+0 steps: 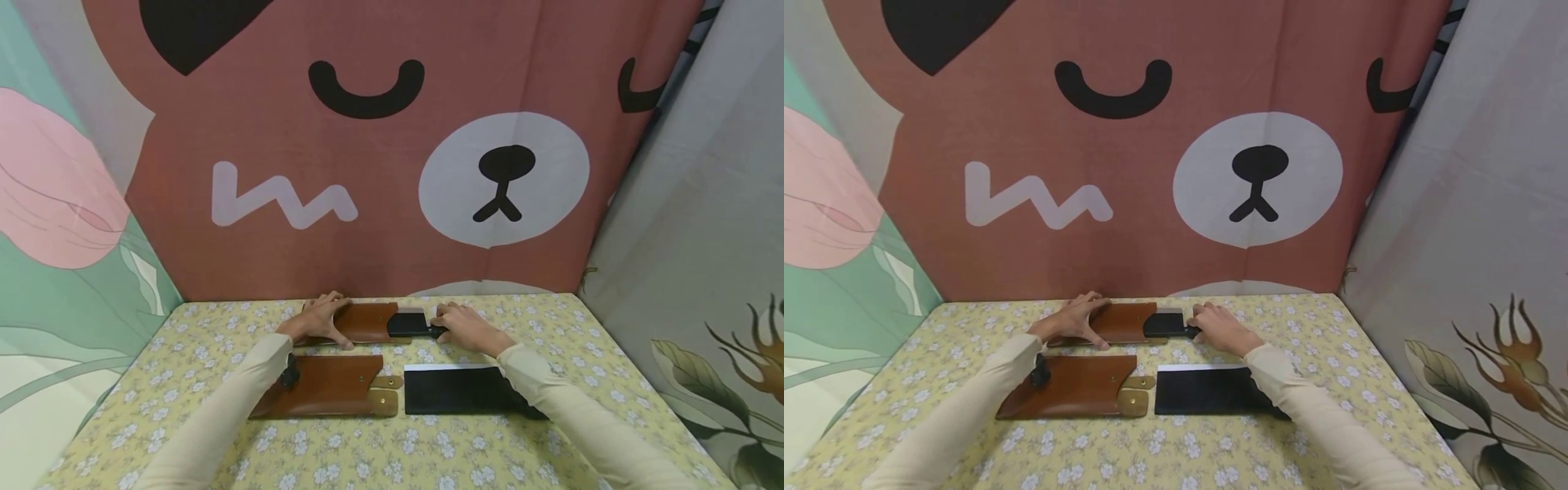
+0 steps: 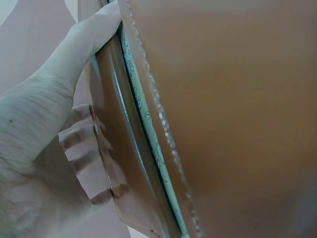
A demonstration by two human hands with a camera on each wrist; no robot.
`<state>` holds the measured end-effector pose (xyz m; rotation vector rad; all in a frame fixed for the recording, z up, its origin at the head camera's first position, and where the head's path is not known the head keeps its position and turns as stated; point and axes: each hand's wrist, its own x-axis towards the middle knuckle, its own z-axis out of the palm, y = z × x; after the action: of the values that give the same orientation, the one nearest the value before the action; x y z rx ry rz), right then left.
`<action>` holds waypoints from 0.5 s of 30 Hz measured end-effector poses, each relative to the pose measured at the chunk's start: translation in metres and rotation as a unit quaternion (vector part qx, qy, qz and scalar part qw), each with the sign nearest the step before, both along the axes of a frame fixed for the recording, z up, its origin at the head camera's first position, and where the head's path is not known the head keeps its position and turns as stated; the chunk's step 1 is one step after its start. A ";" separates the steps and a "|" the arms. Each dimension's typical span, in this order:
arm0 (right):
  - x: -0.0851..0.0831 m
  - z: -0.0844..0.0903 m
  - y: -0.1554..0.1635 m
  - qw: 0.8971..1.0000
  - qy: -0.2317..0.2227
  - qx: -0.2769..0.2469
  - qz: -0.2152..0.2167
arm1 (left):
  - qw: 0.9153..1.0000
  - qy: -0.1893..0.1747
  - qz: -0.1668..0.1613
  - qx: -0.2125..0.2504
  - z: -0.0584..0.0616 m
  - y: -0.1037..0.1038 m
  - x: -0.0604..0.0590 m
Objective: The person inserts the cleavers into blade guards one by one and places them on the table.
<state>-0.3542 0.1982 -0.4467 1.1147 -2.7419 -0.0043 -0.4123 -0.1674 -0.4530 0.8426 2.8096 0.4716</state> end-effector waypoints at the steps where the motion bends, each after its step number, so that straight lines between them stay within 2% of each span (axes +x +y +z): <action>1: 0.000 0.000 -0.001 1.000 0.000 0.001 0.003 | 1.000 -0.001 0.000 0.002 0.000 0.000 0.000; 10: -0.003 -0.001 -0.013 1.000 -0.014 -0.006 0.013 | 1.000 -0.017 -0.012 0.017 -0.003 0.003 -0.002; 15: -0.007 0.002 -0.022 1.000 -0.017 0.005 0.014 | 1.000 -0.025 -0.010 0.014 0.000 0.006 -0.004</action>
<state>-0.3612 0.1765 -0.4443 1.1649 -2.7584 0.0044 -0.4166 -0.1617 -0.4525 0.8528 2.7523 0.5237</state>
